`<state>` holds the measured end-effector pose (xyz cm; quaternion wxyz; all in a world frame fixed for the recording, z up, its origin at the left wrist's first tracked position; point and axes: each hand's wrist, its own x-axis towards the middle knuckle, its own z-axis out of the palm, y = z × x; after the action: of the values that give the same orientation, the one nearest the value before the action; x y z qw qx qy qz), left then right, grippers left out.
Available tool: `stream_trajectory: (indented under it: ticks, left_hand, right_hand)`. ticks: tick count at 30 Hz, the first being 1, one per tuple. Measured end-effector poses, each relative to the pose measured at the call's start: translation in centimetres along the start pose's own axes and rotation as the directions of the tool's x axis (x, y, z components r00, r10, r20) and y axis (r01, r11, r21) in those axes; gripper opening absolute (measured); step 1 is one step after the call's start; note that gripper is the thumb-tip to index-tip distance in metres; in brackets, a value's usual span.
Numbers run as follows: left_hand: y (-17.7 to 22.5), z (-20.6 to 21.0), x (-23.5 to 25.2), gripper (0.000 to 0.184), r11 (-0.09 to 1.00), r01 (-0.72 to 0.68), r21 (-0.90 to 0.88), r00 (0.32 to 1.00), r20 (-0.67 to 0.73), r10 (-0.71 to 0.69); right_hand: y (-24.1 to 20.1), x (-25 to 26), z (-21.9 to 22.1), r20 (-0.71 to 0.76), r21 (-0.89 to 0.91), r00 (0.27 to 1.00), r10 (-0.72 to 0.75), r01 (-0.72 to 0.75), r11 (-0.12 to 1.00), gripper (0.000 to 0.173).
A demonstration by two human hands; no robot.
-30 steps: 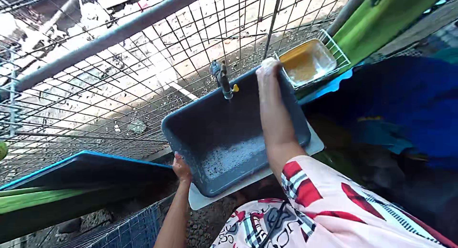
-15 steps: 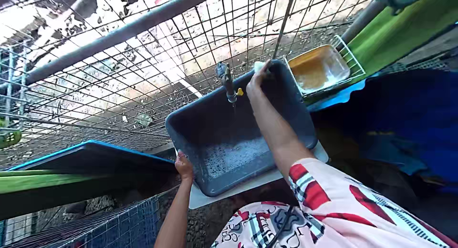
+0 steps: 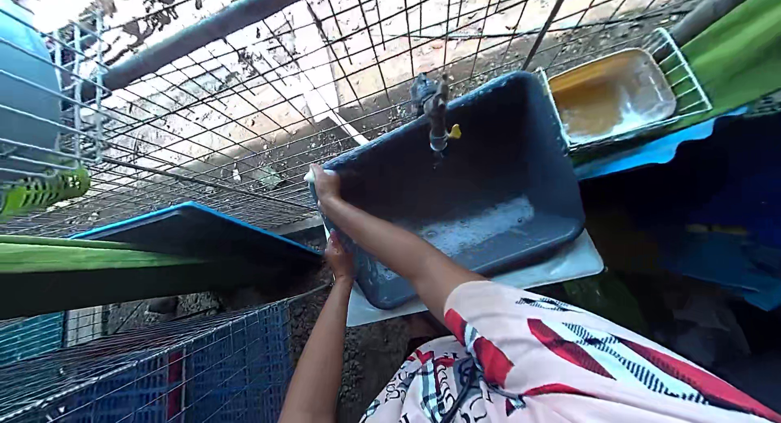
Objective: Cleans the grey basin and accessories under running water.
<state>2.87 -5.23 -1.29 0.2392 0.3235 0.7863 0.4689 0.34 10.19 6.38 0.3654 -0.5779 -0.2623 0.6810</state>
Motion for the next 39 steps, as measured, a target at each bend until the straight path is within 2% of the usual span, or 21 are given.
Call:
stream_trajectory:
  ticks: [2, 3, 5, 7, 9, 11, 13, 15, 17, 19, 22, 24, 25, 27, 29, 31, 33, 35, 36, 39]
  left_hand:
    - [-0.3, -0.6, 0.1, 0.047, 1.000, 0.000, -0.006, 1.000, 0.020, 0.000]
    - [-0.3, -0.5, 0.4, 0.046, 1.000, -0.006, -0.023, 1.000, 0.025, 0.007]
    - [-0.3, -0.5, 0.4, 0.040, 0.996, 0.010, -0.092, 0.997, 0.075, -0.003]
    - [-0.9, -0.8, 0.3, 0.038, 0.991, 0.061, -0.123, 0.991, 0.124, -0.045]
    - [-1.4, -0.7, 0.4, 0.052, 0.993, 0.078, -0.085, 0.992, 0.105, -0.069]
    - [-0.8, -0.5, 0.8, 0.060, 0.992, 0.108, -0.063, 0.990, 0.095, -0.102]
    - [-0.7, -0.4, 0.7, 0.058, 0.994, 0.092, -0.065, 0.992, 0.086, -0.087]
    - [-0.5, -0.6, 0.3, 0.056, 0.995, 0.086, -0.055, 0.990, 0.114, -0.079]
    - [-0.2, -0.5, 0.3, 0.052, 0.997, 0.053, -0.064, 0.993, 0.105, -0.047]
    - [-0.5, -0.6, 0.2, 0.050, 0.998, 0.029, -0.063, 0.995, 0.094, -0.024]
    - [-1.4, -1.1, 0.3, 0.054, 1.000, -0.022, 0.018, 0.990, 0.138, 0.019]
    - [-1.8, -1.3, 0.7, 0.054, 0.998, -0.047, 0.044, 0.990, 0.136, 0.040]
    - [-1.9, -1.5, 0.8, 0.054, 0.998, -0.048, 0.047, 0.991, 0.127, 0.042]
    - [-1.7, -1.5, 0.7, 0.054, 0.998, -0.031, 0.054, 0.994, 0.107, 0.025]
    - [-1.5, -1.5, 0.7, 0.053, 0.998, -0.028, 0.055, 0.995, 0.098, 0.022]
    - [-1.5, -1.4, 0.6, 0.052, 0.999, -0.026, 0.047, 0.995, 0.095, 0.021]
    - [-1.5, -1.3, 0.6, 0.051, 0.999, -0.036, 0.036, 0.995, 0.089, 0.032]
    - [-1.5, -1.3, 0.7, 0.050, 0.999, -0.034, 0.030, 0.996, 0.086, 0.031]
    - [-1.7, -1.3, 0.7, 0.050, 0.999, -0.033, 0.028, 0.996, 0.086, 0.031]
    - [-2.1, -1.3, 0.8, 0.050, 0.998, -0.035, 0.051, 0.995, 0.096, 0.030]
  right_hand:
    - [0.2, -0.5, -0.5, 0.074, -0.052, 0.997, -0.006, 0.010, 0.999, 0.040]
    - [0.9, -0.6, -1.0, 0.103, -0.076, 0.992, -0.072, 0.080, 0.994, 0.037]
    - [3.7, -2.0, -3.1, 0.205, -0.218, 0.959, -0.196, 0.240, 0.946, 0.052]
    - [7.8, -4.1, -6.3, 0.280, -0.312, 0.942, -0.186, 0.272, 0.910, 0.060]
    - [12.3, -6.1, -10.4, 0.298, -0.379, 0.954, -0.042, 0.158, 0.912, 0.060]
    - [15.6, -7.7, -14.2, 0.305, -0.510, 0.939, 0.162, 0.017, 0.860, 0.065]
    - [17.1, -8.8, -17.3, 0.345, -0.719, 0.873, 0.344, 0.010, 0.695, 0.062]
    - [15.6, -9.8, -19.7, 0.413, -0.866, 0.803, 0.429, 0.199, 0.459, 0.050]
    - [13.3, -10.3, -22.6, 0.377, -0.920, 0.814, 0.442, 0.272, 0.283, 0.045]
    - [11.7, -10.5, -27.7, 0.302, -0.949, 0.883, 0.358, 0.242, 0.204, 0.045]
    - [7.9, -9.7, -38.5, 0.133, -0.991, 0.965, 0.226, 0.121, 0.064, 0.043]
    - [4.6, -9.5, -44.3, -0.042, -0.998, 0.980, 0.192, -0.031, -0.061, 0.044]
    - [3.8, -9.5, -45.9, -0.106, -0.990, 0.980, 0.168, -0.087, -0.113, 0.048]
    - [3.8, -9.9, -44.1, -0.152, -0.978, 0.972, 0.179, -0.121, -0.169, 0.064]
    - [6.9, -10.3, -37.9, -0.093, -0.990, 0.967, 0.238, -0.064, -0.123, 0.074]
    - [11.1, -10.4, -30.8, 0.041, -0.997, 0.944, 0.327, 0.060, -0.047, 0.068]
    - [13.7, -10.1, -26.1, 0.180, -0.983, 0.904, 0.388, 0.177, 0.043, 0.060]
    - [12.8, -9.9, -25.7, 0.192, -0.981, 0.882, 0.431, 0.176, 0.078, 0.061]
    - [11.9, -9.7, -27.2, 0.151, -0.989, 0.895, 0.420, 0.137, 0.062, 0.059]
    - [8.7, -7.8, -35.2, -0.080, -0.991, 0.929, 0.361, -0.036, -0.129, 0.058]
